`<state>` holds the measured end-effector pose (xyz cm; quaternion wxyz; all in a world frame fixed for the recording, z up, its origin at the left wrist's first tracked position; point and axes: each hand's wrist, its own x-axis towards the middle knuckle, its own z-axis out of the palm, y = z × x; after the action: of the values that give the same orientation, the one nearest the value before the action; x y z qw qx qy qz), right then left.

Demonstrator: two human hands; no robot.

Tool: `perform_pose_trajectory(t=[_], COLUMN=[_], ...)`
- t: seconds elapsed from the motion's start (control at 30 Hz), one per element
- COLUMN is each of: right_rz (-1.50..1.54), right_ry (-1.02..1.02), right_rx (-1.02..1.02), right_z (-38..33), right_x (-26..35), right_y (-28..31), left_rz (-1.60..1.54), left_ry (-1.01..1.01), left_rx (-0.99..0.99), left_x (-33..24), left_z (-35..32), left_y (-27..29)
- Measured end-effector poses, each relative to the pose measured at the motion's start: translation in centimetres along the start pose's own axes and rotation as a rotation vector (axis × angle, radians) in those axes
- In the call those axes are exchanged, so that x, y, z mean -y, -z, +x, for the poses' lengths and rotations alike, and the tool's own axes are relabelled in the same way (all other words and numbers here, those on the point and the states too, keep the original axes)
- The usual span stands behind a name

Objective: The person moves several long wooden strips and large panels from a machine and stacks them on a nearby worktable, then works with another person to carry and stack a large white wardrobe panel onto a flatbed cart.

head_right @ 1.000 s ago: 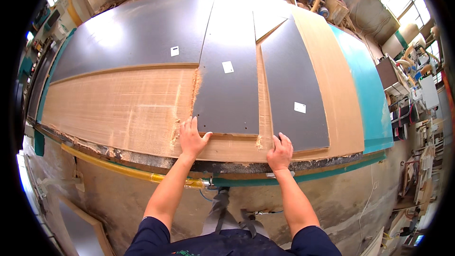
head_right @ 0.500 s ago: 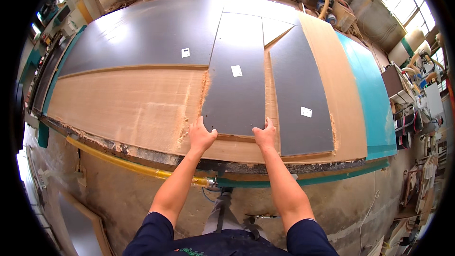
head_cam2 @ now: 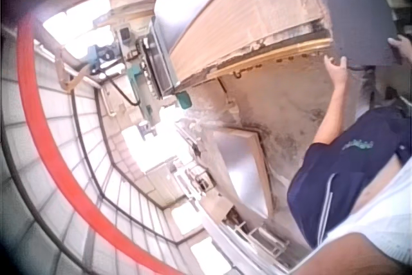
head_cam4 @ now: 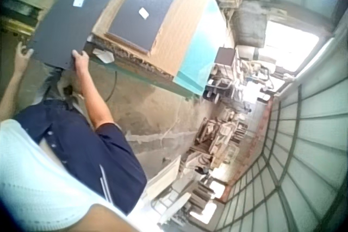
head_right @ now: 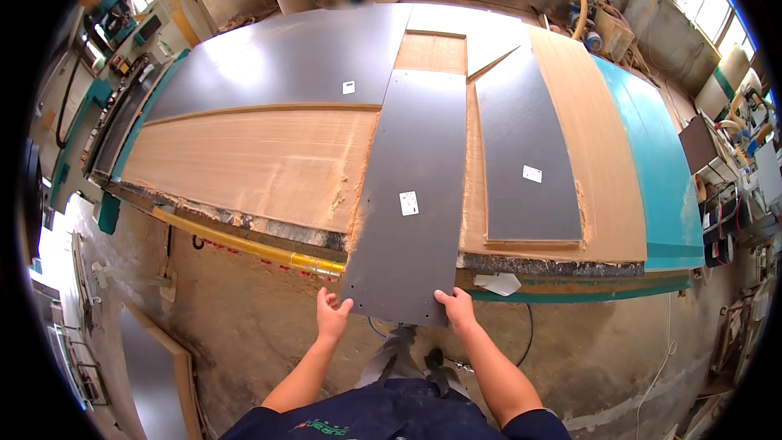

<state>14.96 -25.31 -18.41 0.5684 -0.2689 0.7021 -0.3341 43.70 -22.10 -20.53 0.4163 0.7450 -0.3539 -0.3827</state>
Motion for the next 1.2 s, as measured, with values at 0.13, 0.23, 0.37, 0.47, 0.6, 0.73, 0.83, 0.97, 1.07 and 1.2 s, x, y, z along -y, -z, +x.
perform_pose_trajectory(t=[0.13,0.23,0.37,0.47,0.6,0.73,0.83,0.97,1.07,1.2], right_rz=[0.250,0.255,0.139,0.231,0.587,0.853,0.451,0.251,0.148,-0.079], right_ry=[-0.207,-0.240,-0.310,-0.387,-0.295,-0.174,-0.007,0.229,0.509,0.598], right_rx=[0.234,0.372,0.509,0.681,0.705,0.691,0.484,0.369,0.402,0.426], right_z=[-4.1,-6.5,-12.8,-14.0,-13.2,-10.0,-7.1,-15.5,-23.6,-29.1], right_x=[1.3,-1.6,-4.1,-6.5,-2.7,3.3,2.7,5.6,5.9,5.1], right_y=[-0.9,-1.9,-3.4,-2.5,-2.5,-3.3,-3.9,-7.3,-11.6,-16.9], left_rz=[-0.835,-1.080,-1.141,-1.084,-1.072,-1.071,-0.923,-1.077,-1.072,-1.031], left_ry=[0.618,0.599,0.545,0.494,0.463,0.442,0.534,0.628,0.749,0.778], left_rx=[0.058,0.139,-0.058,-0.050,-0.159,-0.263,-0.354,-0.162,-0.016,-0.022], left_x=[-1.2,-1.5,0.0,1.7,2.2,3.2,3.1,10.0,14.2,19.9], left_z=[-4.4,-8.8,-14.0,-17.7,-23.1,-27.3,-27.9,-28.5,-29.8,-29.4], left_y=[1.5,1.2,3.4,6.8,12.7,17.2,18.8,23.1,25.5,26.7])
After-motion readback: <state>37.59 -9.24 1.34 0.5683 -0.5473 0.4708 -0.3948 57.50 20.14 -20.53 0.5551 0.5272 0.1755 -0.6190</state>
